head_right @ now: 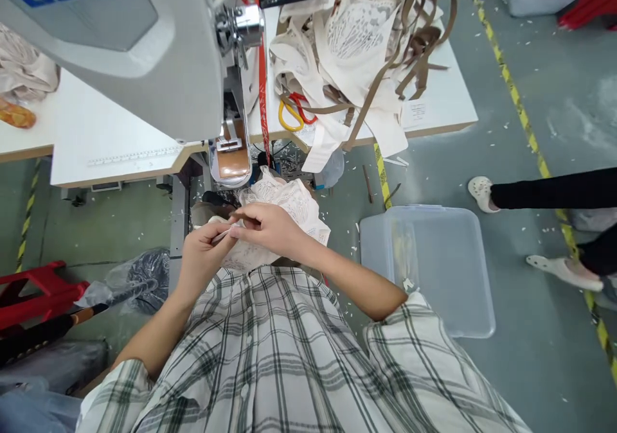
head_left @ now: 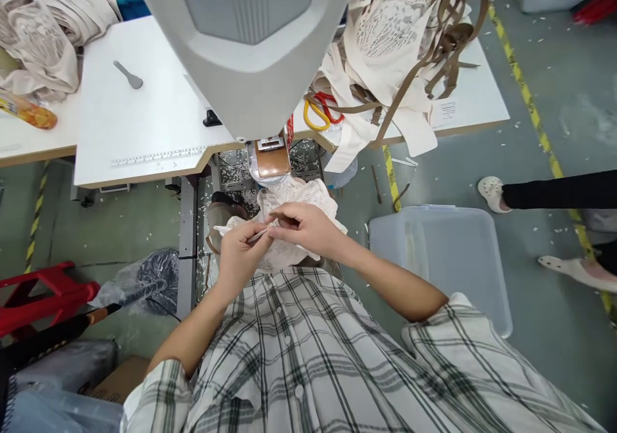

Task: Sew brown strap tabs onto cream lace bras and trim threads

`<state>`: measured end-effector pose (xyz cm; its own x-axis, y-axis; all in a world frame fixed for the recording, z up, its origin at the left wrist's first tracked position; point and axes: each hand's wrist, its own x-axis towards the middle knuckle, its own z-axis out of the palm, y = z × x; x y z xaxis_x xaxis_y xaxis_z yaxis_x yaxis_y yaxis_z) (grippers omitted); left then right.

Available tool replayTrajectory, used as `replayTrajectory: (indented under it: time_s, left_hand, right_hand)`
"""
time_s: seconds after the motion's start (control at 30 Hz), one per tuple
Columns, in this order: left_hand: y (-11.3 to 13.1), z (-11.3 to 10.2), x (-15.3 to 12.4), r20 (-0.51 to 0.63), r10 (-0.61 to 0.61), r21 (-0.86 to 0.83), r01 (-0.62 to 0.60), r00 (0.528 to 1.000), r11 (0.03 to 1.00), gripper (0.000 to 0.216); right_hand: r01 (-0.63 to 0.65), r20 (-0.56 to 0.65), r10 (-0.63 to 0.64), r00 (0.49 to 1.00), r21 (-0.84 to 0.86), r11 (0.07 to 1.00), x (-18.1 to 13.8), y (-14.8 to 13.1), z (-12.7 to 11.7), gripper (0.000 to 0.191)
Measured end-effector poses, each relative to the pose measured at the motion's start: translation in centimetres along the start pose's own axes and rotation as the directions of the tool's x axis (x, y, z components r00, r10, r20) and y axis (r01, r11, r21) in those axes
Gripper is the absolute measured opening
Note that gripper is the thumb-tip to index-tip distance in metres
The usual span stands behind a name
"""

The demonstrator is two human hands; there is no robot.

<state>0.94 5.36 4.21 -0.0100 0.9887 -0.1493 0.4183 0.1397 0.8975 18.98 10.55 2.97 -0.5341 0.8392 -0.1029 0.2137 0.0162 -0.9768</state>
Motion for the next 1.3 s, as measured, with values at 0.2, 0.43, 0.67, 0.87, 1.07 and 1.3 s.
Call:
replayTrajectory:
  time_s: [0.2, 0.43, 0.67, 0.87, 1.07, 1.3]
  left_hand:
    - [-0.8, 0.2, 0.0, 0.14, -0.164, -0.146, 0.185, 0.976, 0.972, 0.023]
    - [-1.6, 0.6, 0.2, 0.237, -0.318, -0.348, 0.386, 0.918, 0.854, 0.032]
    - [-1.1, 0.9, 0.6, 0.193, -0.246, -0.256, 0.291, 0.95, 0.922, 0.033]
    - [-1.6, 0.9, 0.5, 0.228, -0.291, -0.31, 0.353, 0.929, 0.883, 0.033]
    - [-1.8, 0.9, 0.6, 0.235, -0.318, -0.341, 0.384, 0.919, 0.858, 0.033]
    - [-1.0, 0.3, 0.9, 0.234, -0.257, -0.213, 0.308, 0.937, 0.927, 0.033]
  right_hand:
    - [-0.071, -0.056, 0.08, 0.995, 0.141, 0.987, 1.5, 1.3, -0.7, 0.029]
    - [-0.128, -0.09, 0.146, 0.985, 0.184, 0.975, 0.7, 1.8, -2.3, 0.04]
    - [-0.143, 0.075, 0.129, 0.989, 0.219, 0.965, -0.3, 1.3, -1.0, 0.027]
    - [-0.281, 0.149, 0.239, 0.96, 0.465, 0.84, 0.6, 2.9, -0.6, 0.042]
    - [-0.245, -0.004, 0.26, 0.966, 0.324, 0.914, 0.3, 3.2, -1.5, 0.043]
    - [-0.049, 0.082, 0.068, 0.994, -0.208, 0.977, -0.5, 1.1, -3.5, 0.025]
